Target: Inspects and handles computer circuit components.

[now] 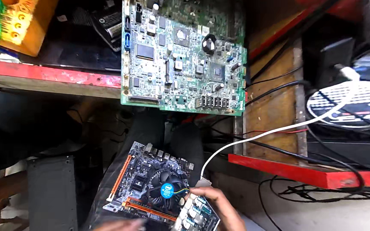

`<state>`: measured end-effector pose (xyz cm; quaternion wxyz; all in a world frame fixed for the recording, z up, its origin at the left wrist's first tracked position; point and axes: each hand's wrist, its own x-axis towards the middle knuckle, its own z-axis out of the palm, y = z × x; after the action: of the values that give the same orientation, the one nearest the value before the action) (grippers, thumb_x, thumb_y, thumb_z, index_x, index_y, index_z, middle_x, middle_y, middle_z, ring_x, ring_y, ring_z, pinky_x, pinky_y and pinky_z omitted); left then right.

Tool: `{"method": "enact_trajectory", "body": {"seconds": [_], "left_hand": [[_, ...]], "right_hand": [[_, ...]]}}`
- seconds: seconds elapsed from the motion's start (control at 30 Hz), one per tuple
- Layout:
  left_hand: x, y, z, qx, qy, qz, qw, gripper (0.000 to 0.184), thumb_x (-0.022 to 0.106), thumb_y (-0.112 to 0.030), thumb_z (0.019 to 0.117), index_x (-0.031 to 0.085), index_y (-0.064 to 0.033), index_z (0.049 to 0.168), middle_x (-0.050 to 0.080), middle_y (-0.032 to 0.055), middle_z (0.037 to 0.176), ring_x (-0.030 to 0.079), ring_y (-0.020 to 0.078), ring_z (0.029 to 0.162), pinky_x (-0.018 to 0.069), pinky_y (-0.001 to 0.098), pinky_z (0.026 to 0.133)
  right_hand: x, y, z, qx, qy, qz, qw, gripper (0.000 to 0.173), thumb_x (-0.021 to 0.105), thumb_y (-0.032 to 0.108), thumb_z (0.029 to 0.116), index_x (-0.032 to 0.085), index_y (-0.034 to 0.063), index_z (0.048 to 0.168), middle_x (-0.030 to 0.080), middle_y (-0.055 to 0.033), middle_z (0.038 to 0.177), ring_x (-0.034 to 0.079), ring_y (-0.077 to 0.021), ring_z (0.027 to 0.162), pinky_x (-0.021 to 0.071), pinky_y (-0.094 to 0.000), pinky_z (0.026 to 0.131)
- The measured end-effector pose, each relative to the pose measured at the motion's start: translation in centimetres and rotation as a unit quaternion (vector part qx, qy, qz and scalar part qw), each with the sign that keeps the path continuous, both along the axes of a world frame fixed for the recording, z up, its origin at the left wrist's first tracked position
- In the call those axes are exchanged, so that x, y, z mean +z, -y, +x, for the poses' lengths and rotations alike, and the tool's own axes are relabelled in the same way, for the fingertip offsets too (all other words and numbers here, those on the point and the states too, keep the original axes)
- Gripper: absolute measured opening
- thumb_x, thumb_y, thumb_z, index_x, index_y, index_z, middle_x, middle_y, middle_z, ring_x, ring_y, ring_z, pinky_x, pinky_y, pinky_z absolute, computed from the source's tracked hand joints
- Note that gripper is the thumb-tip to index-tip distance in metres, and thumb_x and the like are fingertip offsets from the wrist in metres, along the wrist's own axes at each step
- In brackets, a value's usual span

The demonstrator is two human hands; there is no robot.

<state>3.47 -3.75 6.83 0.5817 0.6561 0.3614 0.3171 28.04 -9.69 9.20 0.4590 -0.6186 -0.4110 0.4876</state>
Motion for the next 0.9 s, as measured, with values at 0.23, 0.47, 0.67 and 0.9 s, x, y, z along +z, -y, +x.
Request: {"method": "enact_trajectory", "body": {"seconds": [0.23,0.47,0.67,0.9], "left_hand": [[-1.2,-2.8,-4.5,0.292,0.018,-0.178,0.939,0.034,0.030,-0.017,0.1108,0.063,-0.0205,0.115,0.078,-0.0082,0.094,0.075,0.0082,0.083,0.0625,0.0260,0.079],[-2.8,-2.7,-6.7,0.358,-0.036,-0.245,0.900,0.024,0.036,-0.009,0.1070,0.058,-0.0114,0.114,0.077,-0.0045,0.090,0.075,0.0101,0.078,0.0630,0.0264,0.074],[-2.7,-1.5,-6.1,0.323,-0.040,-0.259,0.909,0.023,0.040,-0.006,0.1045,0.062,-0.0097,0.110,0.077,-0.0015,0.092,0.075,0.0127,0.083,0.0630,0.0284,0.078],[-2.7,-1.3,-5.8,0.290,-0.037,-0.225,0.929,0.023,0.043,-0.004,0.1033,0.064,-0.0098,0.109,0.078,-0.0006,0.094,0.075,0.0126,0.084,0.0629,0.0283,0.078]], "right_hand": [[-0.4,-0.4,0.6,0.023,-0.103,0.014,0.994,0.061,0.061,0.058,0.0954,0.056,0.0069,0.128,0.063,-0.0026,0.116,0.069,-0.0092,0.097,0.0638,-0.0306,0.079],[-0.5,-0.8,0.5,-0.008,-0.181,0.012,0.983,0.052,0.058,0.058,0.0954,0.058,0.0225,0.133,0.061,0.0070,0.125,0.062,-0.0038,0.107,0.0563,-0.0237,0.088],[-0.7,-0.7,0.8,-0.037,-0.266,0.057,0.962,0.050,0.064,0.052,0.0946,0.057,0.0236,0.135,0.064,-0.0042,0.124,0.072,-0.0210,0.094,0.0639,-0.0374,0.081],[0.7,-0.3,1.8,-0.124,-0.248,0.145,0.950,0.056,0.069,0.054,0.0892,0.058,0.0260,0.136,0.069,-0.0090,0.123,0.074,-0.0263,0.090,0.0642,-0.0371,0.072]]}}
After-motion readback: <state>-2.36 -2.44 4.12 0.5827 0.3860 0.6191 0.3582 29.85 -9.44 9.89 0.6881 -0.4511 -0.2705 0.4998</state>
